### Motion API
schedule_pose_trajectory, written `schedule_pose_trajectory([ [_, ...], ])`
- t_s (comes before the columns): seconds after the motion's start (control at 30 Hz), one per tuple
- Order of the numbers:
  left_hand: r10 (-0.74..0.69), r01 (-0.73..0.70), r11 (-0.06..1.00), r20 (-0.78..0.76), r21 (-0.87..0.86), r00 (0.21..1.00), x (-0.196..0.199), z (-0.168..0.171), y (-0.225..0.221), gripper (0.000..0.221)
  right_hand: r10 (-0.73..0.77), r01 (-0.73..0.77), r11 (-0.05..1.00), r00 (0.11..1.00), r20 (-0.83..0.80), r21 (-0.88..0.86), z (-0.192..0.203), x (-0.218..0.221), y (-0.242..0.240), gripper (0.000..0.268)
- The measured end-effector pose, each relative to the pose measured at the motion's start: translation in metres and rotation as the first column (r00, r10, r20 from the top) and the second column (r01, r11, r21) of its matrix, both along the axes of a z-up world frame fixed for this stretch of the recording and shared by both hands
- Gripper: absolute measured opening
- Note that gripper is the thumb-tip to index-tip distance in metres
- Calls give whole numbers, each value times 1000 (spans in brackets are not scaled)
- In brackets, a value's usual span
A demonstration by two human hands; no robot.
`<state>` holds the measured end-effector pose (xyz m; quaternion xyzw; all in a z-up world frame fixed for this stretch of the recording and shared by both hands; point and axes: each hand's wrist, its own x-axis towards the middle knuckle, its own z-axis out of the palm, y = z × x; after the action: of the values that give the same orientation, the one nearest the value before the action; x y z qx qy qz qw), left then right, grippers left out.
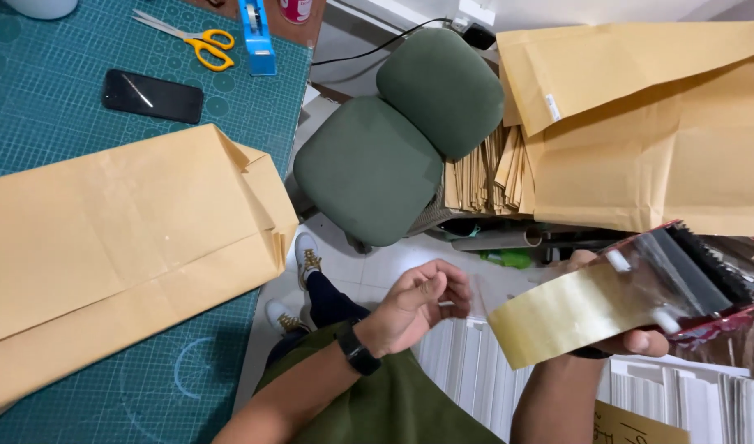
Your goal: Sealing large yellow envelopes by folding the flap and applying clear tape with a handheld dispenser.
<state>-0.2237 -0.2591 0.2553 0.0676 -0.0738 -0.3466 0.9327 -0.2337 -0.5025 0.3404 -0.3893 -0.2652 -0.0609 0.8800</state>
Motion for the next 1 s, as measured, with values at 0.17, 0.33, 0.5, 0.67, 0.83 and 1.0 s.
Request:
schedule_pose_trajectory([
  [0.17, 178, -147, 941, -78, 305, 981, -8, -16, -3, 21, -53, 51, 990, 999, -12, -134, -22, -4, -25, 91],
  [0.33, 280, -253, 839, 15, 481, 960, 5, 2, 32, 19, -101, 89, 953, 995, -25, -288, -51, 8, -56, 89],
  [0.5, 317, -419, 508, 289, 753, 904, 38, -1, 82, 20, -161, 124, 870, 986, -37, -478, -89, 56, -81, 87],
  [0.67, 234, -413, 200, 366, 888, 901, 95, -20, 144, 26, -74, 24, 718, 996, -41, -696, -105, 136, -29, 81],
  [0.83, 215, -312, -13, 307, 950, 927, 173, -13, 213, 13, 109, -125, 517, 991, -80, -847, -80, 240, 53, 64],
  [1.0, 249, -299, -206, 346, 932, 905, 248, -37, 318, 7, 181, -216, 327, 970, -164, -920, -113, 347, 55, 61],
])
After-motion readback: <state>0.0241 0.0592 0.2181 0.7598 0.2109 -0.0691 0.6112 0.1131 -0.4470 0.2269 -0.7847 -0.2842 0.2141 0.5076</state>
